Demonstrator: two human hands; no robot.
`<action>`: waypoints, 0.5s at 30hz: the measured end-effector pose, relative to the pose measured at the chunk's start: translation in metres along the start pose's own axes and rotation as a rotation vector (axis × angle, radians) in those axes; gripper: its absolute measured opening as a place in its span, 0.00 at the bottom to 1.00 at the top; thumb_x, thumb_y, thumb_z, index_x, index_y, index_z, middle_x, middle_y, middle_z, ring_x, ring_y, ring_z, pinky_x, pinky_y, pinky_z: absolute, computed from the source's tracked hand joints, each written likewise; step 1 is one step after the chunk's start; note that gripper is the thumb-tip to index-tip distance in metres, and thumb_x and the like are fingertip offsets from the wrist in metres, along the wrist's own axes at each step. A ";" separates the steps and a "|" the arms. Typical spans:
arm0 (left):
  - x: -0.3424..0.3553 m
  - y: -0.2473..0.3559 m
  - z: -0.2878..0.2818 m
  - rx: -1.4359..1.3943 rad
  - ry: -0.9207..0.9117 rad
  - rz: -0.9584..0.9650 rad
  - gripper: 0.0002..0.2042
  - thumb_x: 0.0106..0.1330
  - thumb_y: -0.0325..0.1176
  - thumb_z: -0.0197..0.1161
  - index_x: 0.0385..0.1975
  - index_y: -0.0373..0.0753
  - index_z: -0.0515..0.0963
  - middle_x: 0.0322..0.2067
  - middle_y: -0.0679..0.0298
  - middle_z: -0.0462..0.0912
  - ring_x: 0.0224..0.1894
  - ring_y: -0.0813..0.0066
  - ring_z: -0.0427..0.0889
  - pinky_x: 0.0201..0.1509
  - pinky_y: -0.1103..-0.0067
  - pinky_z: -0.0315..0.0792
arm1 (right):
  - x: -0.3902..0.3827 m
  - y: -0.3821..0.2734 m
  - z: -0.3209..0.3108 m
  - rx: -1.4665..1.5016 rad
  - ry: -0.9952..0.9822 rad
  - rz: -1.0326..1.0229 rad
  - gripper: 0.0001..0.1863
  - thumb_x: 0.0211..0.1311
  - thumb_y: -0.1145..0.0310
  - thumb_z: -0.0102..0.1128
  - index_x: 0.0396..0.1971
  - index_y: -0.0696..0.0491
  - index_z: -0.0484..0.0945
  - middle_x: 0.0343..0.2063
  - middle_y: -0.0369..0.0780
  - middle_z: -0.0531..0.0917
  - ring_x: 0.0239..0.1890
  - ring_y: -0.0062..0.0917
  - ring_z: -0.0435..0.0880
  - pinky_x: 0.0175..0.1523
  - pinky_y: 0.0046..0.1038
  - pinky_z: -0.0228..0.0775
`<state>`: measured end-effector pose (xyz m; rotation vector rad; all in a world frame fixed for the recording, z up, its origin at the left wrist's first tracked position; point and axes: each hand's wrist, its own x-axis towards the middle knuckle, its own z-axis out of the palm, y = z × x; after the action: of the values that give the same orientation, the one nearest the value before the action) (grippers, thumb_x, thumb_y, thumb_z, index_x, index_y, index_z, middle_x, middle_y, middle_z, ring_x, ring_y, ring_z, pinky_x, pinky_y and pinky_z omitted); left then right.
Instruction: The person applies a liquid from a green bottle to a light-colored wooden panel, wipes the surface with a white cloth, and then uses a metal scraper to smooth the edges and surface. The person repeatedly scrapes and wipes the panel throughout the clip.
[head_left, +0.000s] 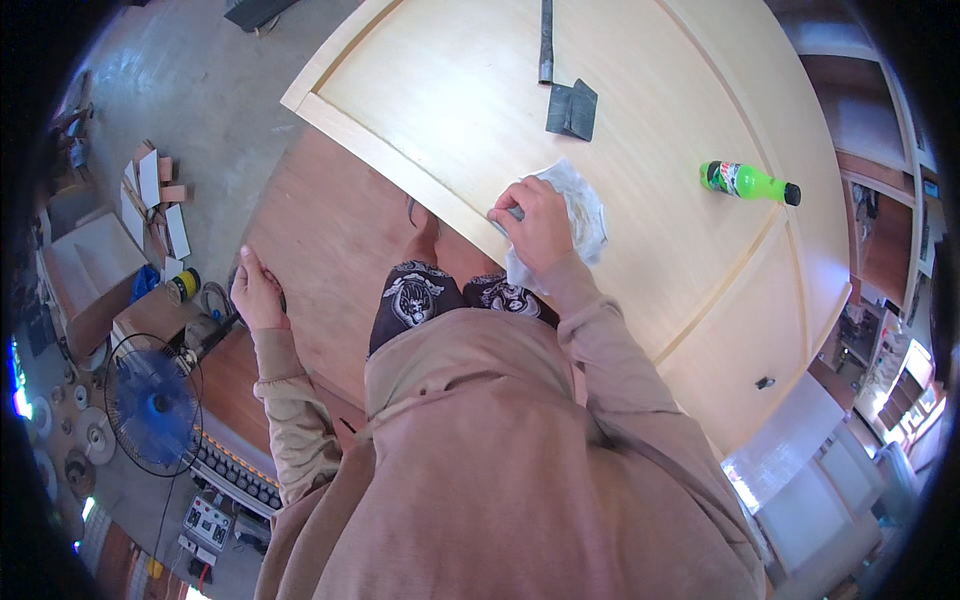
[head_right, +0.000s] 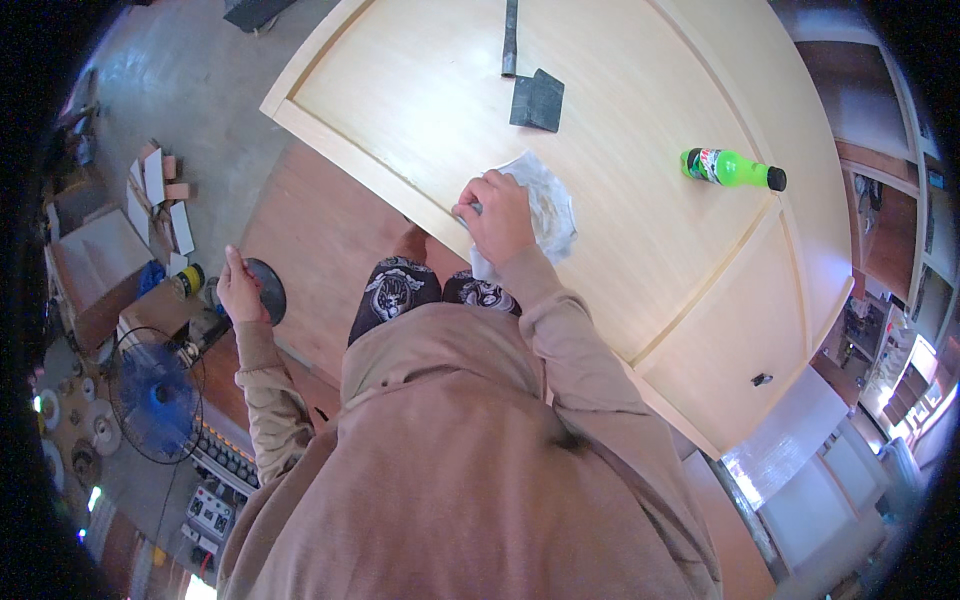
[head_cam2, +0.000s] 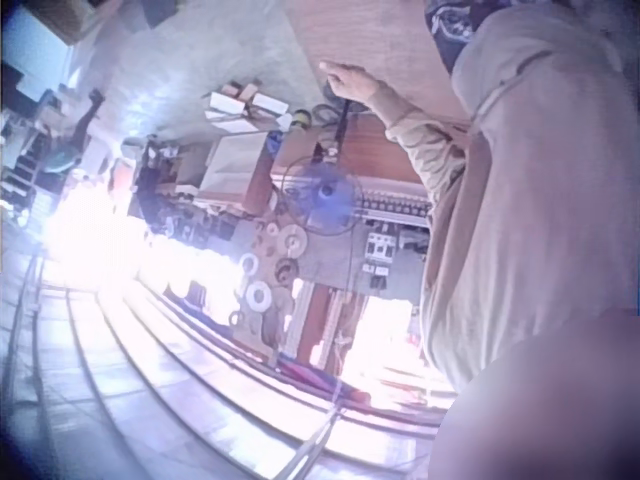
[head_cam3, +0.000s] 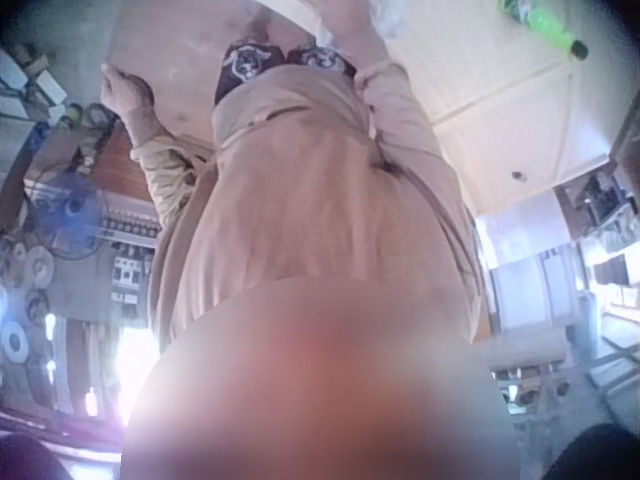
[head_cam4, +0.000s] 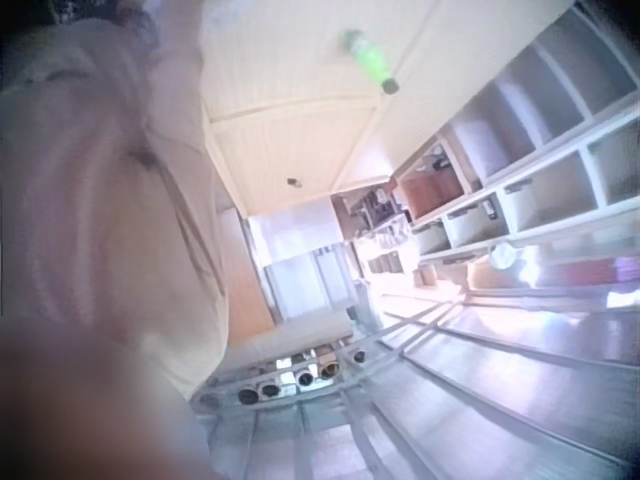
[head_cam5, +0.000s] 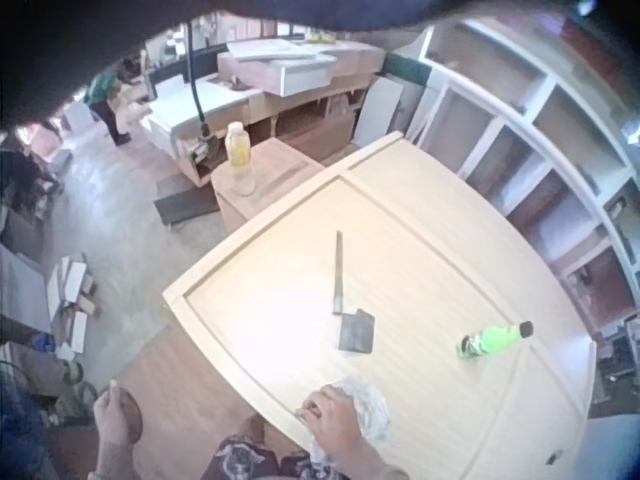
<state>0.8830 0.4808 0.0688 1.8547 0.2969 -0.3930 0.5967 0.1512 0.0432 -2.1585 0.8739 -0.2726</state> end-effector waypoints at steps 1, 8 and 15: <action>0.005 -0.005 -0.004 -0.054 0.037 -0.009 0.21 0.83 0.49 0.70 0.30 0.43 0.77 0.24 0.72 0.78 0.23 0.85 0.73 0.27 0.84 0.63 | 0.005 -0.004 0.005 -0.002 0.002 -0.010 0.11 0.55 0.66 0.81 0.26 0.50 0.84 0.33 0.41 0.84 0.45 0.43 0.84 0.51 0.48 0.74; 0.013 -0.027 0.001 0.024 -0.080 -0.037 0.13 0.83 0.38 0.71 0.48 0.31 0.84 0.40 0.62 0.89 0.39 0.74 0.90 0.43 0.82 0.80 | 0.013 -0.016 0.014 -0.051 -0.023 0.071 0.11 0.58 0.69 0.79 0.24 0.49 0.82 0.33 0.40 0.84 0.46 0.43 0.85 0.52 0.49 0.74; -0.028 -0.013 0.025 -0.050 -0.227 0.007 0.13 0.81 0.27 0.70 0.57 0.25 0.81 0.48 0.54 0.92 0.48 0.66 0.94 0.53 0.78 0.87 | 0.008 -0.020 0.026 -0.088 0.116 -0.049 0.10 0.59 0.70 0.78 0.29 0.51 0.81 0.33 0.41 0.82 0.43 0.44 0.85 0.48 0.47 0.74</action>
<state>0.8497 0.4609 0.0619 1.7432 0.1444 -0.5805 0.6243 0.1702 0.0395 -2.2666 0.9145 -0.3939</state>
